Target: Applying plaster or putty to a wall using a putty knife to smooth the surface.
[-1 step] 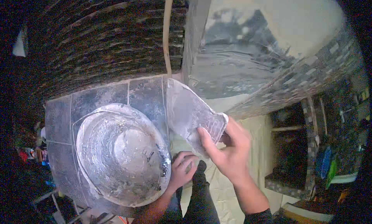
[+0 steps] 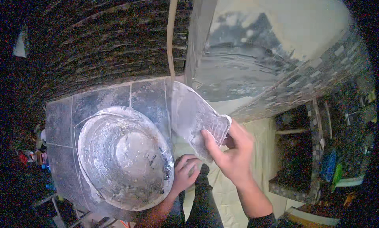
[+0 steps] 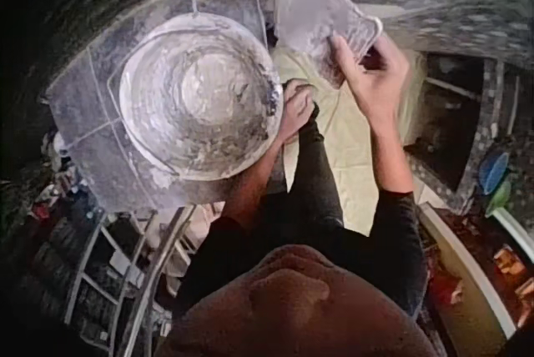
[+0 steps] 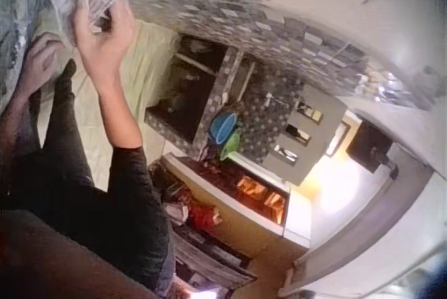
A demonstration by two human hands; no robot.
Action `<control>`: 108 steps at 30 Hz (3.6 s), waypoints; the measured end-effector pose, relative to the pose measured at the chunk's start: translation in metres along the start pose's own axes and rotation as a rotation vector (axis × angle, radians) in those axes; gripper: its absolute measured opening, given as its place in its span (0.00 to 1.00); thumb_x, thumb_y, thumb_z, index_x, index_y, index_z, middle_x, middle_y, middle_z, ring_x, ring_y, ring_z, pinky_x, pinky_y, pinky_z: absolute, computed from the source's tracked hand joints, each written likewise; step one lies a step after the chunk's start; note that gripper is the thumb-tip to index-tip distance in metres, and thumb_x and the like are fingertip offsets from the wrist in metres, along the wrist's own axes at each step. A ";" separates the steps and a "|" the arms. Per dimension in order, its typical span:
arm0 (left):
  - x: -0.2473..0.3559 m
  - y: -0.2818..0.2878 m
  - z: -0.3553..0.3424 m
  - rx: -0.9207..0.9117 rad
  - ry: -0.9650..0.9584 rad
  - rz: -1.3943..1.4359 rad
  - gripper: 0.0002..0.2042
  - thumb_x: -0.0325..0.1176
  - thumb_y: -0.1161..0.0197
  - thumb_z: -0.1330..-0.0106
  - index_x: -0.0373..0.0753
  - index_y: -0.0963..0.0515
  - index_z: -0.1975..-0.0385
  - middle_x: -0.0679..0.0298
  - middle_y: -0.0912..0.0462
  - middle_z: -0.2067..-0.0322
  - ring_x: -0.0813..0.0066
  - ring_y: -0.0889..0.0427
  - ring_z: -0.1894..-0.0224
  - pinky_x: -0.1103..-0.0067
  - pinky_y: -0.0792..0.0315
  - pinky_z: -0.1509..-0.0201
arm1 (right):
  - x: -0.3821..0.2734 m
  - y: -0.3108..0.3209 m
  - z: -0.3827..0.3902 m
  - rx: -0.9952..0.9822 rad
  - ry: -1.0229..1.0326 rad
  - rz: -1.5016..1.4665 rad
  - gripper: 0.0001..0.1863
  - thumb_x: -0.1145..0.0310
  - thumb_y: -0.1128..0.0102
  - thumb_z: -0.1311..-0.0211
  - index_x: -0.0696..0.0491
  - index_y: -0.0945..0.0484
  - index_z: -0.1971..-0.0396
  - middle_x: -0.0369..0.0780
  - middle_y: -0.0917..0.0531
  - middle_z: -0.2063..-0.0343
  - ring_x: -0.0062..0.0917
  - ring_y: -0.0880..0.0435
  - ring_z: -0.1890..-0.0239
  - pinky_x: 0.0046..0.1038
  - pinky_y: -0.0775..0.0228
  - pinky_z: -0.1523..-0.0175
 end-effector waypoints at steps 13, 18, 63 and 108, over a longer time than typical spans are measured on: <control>0.002 0.000 -0.002 -0.021 -0.009 -0.016 0.08 0.23 0.38 0.45 0.41 0.19 0.65 0.63 0.22 0.63 0.63 0.20 0.61 0.72 0.27 0.56 | 0.012 -0.005 -0.008 0.142 -0.055 -0.114 0.09 0.76 0.33 0.42 0.62 0.19 0.62 0.33 0.18 0.71 0.11 0.24 0.72 0.15 0.33 0.70; 0.001 -0.002 -0.001 -0.038 0.035 -0.010 0.08 0.24 0.37 0.44 0.42 0.19 0.65 0.64 0.21 0.62 0.62 0.20 0.59 0.72 0.26 0.55 | 0.009 -0.002 -0.007 0.193 -0.066 -0.108 0.08 0.76 0.33 0.42 0.62 0.19 0.63 0.33 0.18 0.71 0.09 0.25 0.72 0.14 0.36 0.72; -0.012 -0.017 0.008 -0.041 -0.004 -0.053 0.14 0.22 0.36 0.50 0.42 0.20 0.62 0.62 0.23 0.62 0.61 0.23 0.59 0.70 0.28 0.57 | 0.079 0.086 -0.051 0.412 0.064 -0.149 0.08 0.73 0.33 0.40 0.61 0.20 0.65 0.33 0.18 0.71 0.13 0.24 0.69 0.18 0.32 0.63; -0.004 -0.019 0.006 -0.145 0.059 -0.090 0.13 0.20 0.37 0.50 0.41 0.19 0.65 0.60 0.23 0.60 0.60 0.22 0.59 0.68 0.29 0.52 | 0.084 0.128 -0.028 0.268 -0.025 0.009 0.07 0.73 0.33 0.42 0.60 0.21 0.73 0.29 0.26 0.78 0.13 0.34 0.75 0.21 0.41 0.72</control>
Point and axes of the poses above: each hand's wrist, its own z-axis away from the middle knuckle, its own y-axis out of the back of the hand, x = y × z, the point moved 6 cm from there along -z, towards the middle knuckle
